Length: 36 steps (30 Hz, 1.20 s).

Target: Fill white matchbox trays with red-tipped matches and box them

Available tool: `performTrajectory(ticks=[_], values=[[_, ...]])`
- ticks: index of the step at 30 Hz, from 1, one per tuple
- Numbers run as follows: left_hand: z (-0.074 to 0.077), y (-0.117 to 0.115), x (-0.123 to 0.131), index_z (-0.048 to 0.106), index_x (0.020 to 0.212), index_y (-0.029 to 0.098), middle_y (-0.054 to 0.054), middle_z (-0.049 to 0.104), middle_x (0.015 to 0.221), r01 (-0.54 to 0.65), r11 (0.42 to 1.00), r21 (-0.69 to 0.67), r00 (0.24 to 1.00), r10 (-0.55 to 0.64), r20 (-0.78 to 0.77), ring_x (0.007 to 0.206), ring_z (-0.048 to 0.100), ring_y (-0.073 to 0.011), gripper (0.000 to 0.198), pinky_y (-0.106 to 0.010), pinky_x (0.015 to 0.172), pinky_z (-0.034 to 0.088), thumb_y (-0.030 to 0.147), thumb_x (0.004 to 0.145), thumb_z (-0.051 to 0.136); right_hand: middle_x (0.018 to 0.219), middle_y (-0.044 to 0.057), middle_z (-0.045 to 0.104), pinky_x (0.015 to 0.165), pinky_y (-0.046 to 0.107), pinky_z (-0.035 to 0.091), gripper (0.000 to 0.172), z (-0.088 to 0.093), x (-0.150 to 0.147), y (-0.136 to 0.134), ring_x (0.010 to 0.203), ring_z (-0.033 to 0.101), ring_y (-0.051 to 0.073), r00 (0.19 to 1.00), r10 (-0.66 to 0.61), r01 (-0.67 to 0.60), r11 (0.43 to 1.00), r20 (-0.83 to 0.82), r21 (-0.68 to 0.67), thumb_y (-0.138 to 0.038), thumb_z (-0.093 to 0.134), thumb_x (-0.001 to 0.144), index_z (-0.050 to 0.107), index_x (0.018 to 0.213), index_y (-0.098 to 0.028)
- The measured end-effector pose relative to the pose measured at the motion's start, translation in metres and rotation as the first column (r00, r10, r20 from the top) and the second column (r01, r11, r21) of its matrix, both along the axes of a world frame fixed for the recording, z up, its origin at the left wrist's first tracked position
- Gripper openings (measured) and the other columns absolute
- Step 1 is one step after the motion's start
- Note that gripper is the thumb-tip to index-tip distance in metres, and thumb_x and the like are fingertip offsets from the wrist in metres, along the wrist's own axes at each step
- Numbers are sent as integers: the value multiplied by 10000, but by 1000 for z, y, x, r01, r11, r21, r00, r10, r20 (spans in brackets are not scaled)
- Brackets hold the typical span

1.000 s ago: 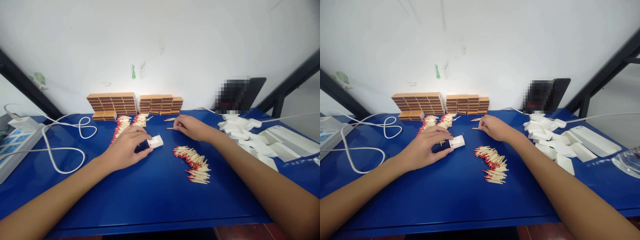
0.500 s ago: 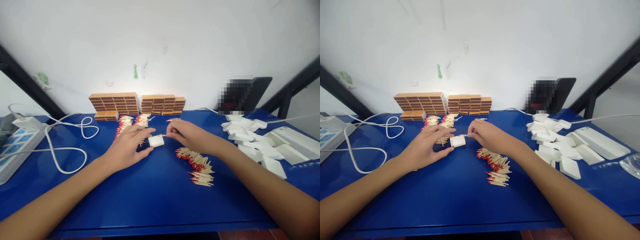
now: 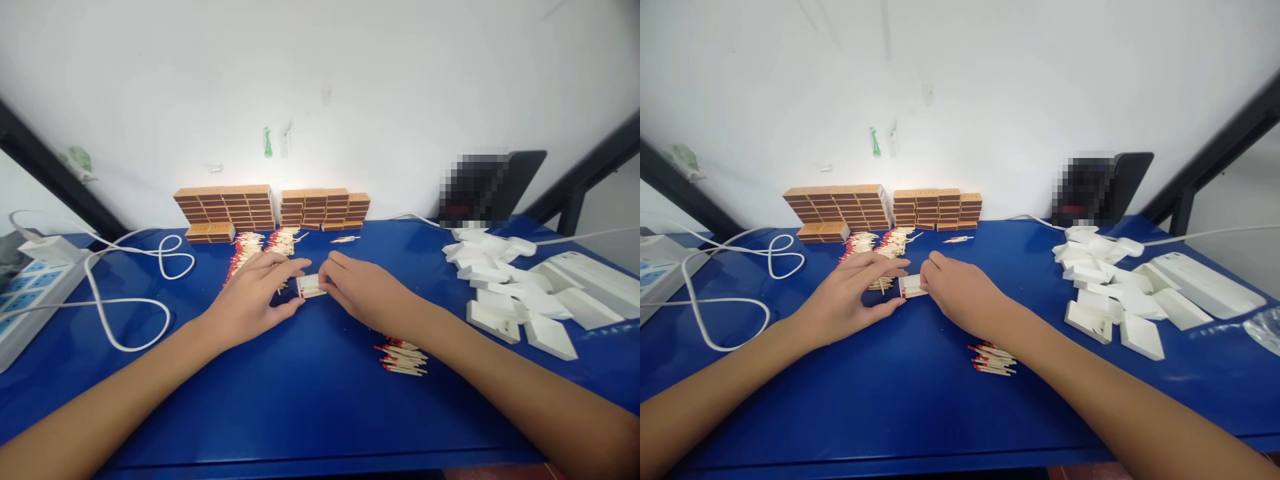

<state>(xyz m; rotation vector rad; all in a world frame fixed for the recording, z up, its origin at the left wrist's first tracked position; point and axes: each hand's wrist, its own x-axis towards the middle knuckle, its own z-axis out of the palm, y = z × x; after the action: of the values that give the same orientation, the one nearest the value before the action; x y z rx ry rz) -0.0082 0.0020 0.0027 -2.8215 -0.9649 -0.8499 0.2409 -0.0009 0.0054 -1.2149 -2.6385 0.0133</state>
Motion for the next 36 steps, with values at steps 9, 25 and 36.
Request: performTrajectory(ticks=[9,25,36], values=[[-1,1,1,579,1435,260,-84,750,1194,4,997,-73,1000,-4,4,1154,698,-268,502,-466,1037,570,284,959,737,907,51,670,714,314,466,137,1,28,34,769,593,189,919,12,-71,988,-394,-135,-275,564,1030,676,967,-227],[-2,1,-1,562,1467,259,-86,749,1217,5,994,-106,1000,-4,10,1189,670,-271,537,-489,1062,556,282,959,737,975,123,708,891,402,490,137,-27,74,97,940,626,271,956,-95,101,995,-277,8,-248,596,968,697,895,-191],[-1,1,-1,567,1471,271,-86,753,1209,1,994,-111,1000,-1,1,1183,680,-280,542,-501,1068,553,298,957,735,999,132,699,851,400,493,118,-26,75,94,917,622,272,953,-165,169,986,-255,-6,-283,611,960,678,932,-189]])
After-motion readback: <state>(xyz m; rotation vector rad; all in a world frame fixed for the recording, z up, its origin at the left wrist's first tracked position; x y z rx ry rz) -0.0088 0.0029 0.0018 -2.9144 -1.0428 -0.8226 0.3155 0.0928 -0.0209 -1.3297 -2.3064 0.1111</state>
